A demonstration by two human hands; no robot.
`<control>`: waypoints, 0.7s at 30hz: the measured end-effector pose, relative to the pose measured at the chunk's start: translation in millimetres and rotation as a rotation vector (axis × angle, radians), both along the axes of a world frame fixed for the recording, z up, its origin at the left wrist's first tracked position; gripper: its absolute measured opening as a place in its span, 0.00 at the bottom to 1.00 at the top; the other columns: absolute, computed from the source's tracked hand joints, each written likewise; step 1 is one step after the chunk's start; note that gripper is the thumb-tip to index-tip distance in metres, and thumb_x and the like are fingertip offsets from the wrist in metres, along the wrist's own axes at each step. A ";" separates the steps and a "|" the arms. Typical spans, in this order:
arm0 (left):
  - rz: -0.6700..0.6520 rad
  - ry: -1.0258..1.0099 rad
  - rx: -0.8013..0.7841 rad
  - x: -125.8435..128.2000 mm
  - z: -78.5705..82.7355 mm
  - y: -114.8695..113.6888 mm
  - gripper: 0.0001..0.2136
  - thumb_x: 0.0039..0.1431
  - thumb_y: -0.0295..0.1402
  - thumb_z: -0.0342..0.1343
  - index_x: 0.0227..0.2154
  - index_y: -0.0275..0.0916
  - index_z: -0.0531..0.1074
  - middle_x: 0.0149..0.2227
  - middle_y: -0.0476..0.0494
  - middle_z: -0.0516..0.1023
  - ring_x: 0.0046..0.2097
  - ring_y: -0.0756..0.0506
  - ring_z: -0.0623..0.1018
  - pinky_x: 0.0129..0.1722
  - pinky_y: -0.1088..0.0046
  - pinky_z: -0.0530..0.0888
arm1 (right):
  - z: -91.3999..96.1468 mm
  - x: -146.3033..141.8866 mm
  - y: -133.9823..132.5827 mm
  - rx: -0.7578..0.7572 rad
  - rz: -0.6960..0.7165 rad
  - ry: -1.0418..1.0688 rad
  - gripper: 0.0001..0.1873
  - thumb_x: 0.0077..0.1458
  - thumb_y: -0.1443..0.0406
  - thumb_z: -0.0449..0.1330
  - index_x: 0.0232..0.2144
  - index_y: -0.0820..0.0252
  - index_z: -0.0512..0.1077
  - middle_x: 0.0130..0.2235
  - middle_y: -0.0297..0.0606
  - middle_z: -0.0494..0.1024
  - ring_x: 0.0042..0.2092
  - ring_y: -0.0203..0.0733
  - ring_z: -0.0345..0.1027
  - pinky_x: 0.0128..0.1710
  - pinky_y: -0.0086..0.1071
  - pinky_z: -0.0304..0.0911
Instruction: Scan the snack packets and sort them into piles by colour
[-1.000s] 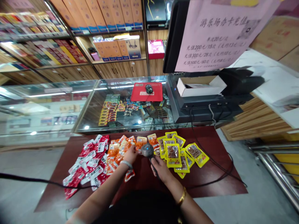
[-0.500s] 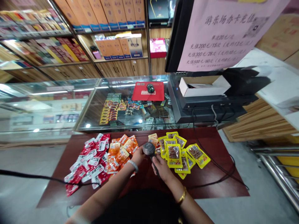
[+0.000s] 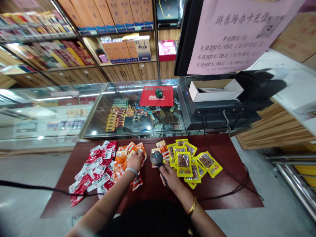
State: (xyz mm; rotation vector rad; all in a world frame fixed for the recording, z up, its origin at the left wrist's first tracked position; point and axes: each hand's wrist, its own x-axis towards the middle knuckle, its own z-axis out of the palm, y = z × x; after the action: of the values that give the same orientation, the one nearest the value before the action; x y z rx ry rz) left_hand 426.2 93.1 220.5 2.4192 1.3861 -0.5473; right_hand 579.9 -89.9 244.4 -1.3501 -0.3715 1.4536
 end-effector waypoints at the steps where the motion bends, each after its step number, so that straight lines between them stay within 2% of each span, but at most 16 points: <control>1: -0.016 -0.005 0.010 0.3 -1.1 -0.2 0.20 0.55 0.31 0.56 0.52 0.41 0.67 0.50 0.36 0.68 0.52 0.38 0.70 0.49 0.64 0.69 | 1.1 -0.1 0.3 -0.005 0.000 0.003 0.28 0.48 0.39 0.59 0.29 0.55 0.61 0.16 0.21 0.61 0.15 0.29 0.50 0.14 0.24 0.48; 6: -0.114 -0.039 -0.020 -2.0 -3.3 1.2 0.14 0.57 0.34 0.55 0.46 0.39 0.70 0.52 0.35 0.68 0.50 0.39 0.72 0.46 0.65 0.70 | 3.6 0.9 -1.6 -0.015 -0.010 0.019 0.29 0.47 0.38 0.60 0.30 0.55 0.62 0.16 0.20 0.59 0.15 0.28 0.49 0.14 0.24 0.47; 9: -0.107 0.005 -0.083 -2.5 1.9 7.4 0.13 0.59 0.34 0.52 0.46 0.39 0.70 0.47 0.34 0.73 0.48 0.39 0.76 0.44 0.65 0.71 | 2.0 2.9 -5.3 -0.016 -0.015 0.021 0.28 0.48 0.38 0.59 0.31 0.55 0.62 0.16 0.20 0.60 0.15 0.28 0.48 0.14 0.24 0.46; 13: 0.067 -0.009 -0.085 1.7 12.0 19.2 0.13 0.64 0.36 0.46 0.49 0.40 0.66 0.37 0.37 0.78 0.41 0.40 0.79 0.39 0.67 0.70 | 1.4 4.9 -8.9 -0.004 -0.039 0.029 0.28 0.49 0.39 0.60 0.32 0.55 0.62 0.16 0.20 0.60 0.15 0.28 0.48 0.14 0.23 0.47; 17: 0.248 -0.157 -0.052 8.4 16.7 29.2 0.11 0.66 0.38 0.43 0.46 0.40 0.65 0.38 0.40 0.79 0.41 0.43 0.79 0.38 0.70 0.69 | 4.2 3.6 -9.9 0.020 -0.024 0.026 0.27 0.50 0.40 0.59 0.31 0.55 0.62 0.17 0.21 0.60 0.15 0.29 0.49 0.14 0.24 0.47; 19: 0.280 -0.191 -0.086 9.8 16.4 30.5 0.12 0.65 0.41 0.46 0.46 0.40 0.65 0.40 0.40 0.79 0.41 0.43 0.79 0.38 0.71 0.69 | 5.8 2.3 -10.5 0.032 -0.012 0.018 0.26 0.50 0.40 0.59 0.31 0.55 0.62 0.17 0.21 0.60 0.15 0.29 0.49 0.14 0.24 0.47; 21: 0.248 -0.190 -0.139 9.8 15.2 26.7 0.16 0.62 0.44 0.50 0.47 0.39 0.66 0.42 0.38 0.79 0.43 0.42 0.79 0.40 0.70 0.70 | 6.7 1.6 -11.7 0.028 -0.015 0.021 0.26 0.50 0.40 0.59 0.31 0.55 0.62 0.17 0.21 0.61 0.15 0.29 0.50 0.14 0.24 0.48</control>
State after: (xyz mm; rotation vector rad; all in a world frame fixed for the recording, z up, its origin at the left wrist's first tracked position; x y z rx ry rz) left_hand 436.0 119.7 235.7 2.0902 1.4836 -0.3302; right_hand 581.5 -101.6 251.1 -1.3118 -0.3658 1.4440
